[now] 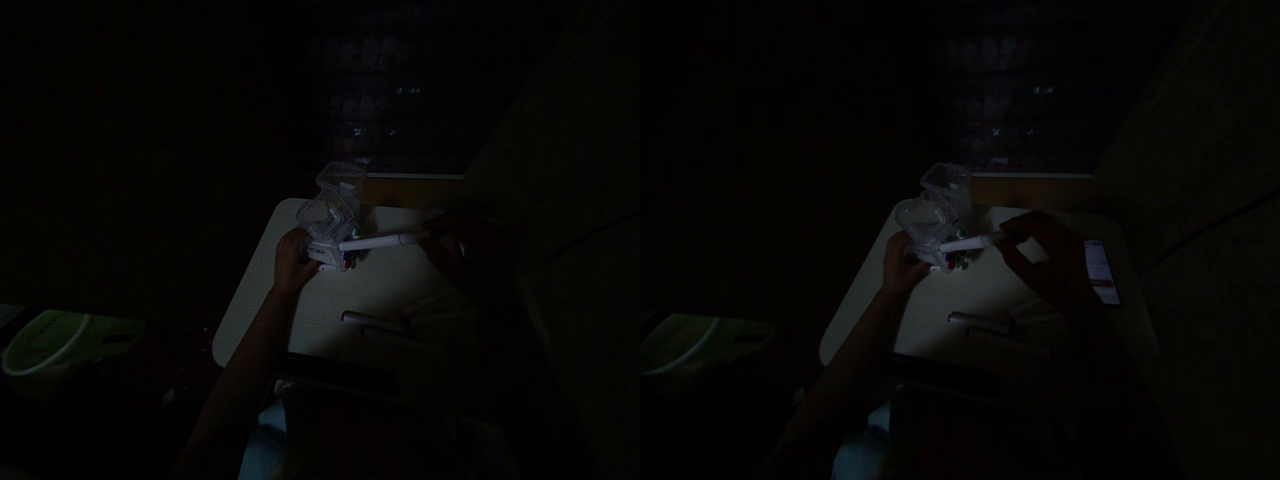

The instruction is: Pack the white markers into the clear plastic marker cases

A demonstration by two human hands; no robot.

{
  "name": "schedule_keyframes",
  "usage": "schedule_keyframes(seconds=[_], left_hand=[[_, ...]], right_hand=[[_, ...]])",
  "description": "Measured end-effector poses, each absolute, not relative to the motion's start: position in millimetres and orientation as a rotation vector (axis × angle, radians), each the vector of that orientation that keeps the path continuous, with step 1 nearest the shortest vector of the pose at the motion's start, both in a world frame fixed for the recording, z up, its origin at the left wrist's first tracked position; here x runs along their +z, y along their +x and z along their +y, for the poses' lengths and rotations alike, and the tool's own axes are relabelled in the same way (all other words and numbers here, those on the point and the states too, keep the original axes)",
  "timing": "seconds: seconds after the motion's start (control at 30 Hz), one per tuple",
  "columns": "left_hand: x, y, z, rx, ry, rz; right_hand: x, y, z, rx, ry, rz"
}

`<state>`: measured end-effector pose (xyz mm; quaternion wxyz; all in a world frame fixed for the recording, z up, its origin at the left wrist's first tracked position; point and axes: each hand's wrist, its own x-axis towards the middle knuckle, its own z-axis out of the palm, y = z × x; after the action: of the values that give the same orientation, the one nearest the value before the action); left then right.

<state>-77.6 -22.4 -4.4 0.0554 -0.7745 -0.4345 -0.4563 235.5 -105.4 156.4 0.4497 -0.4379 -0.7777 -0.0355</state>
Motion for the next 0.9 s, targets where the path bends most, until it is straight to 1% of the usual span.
schedule_keyframes(seconds=[0.23,0.37,0.57,0.9], left_hand=[[-3.7,-75.8,-23.4,-1.377,-2.335,-1.378],[-4.7,-76.8,-21.8,-1.362,-2.349,-1.296],[-7.3,-77.9,-19.3,-1.387,-2.333,-1.246],[-7.2,-78.5,-19.6,-1.386,-2.344,-1.240]], right_hand=[[132.5,215.0,-95.5,0.079,-1.147,-1.989],[123.7,205.6,-91.9,0.159,-1.194,-2.033],[109.7,200.0,-85.5,0.225,-1.258,-1.940],[102.3,197.8,-82.1,0.376,-1.283,-1.923]])
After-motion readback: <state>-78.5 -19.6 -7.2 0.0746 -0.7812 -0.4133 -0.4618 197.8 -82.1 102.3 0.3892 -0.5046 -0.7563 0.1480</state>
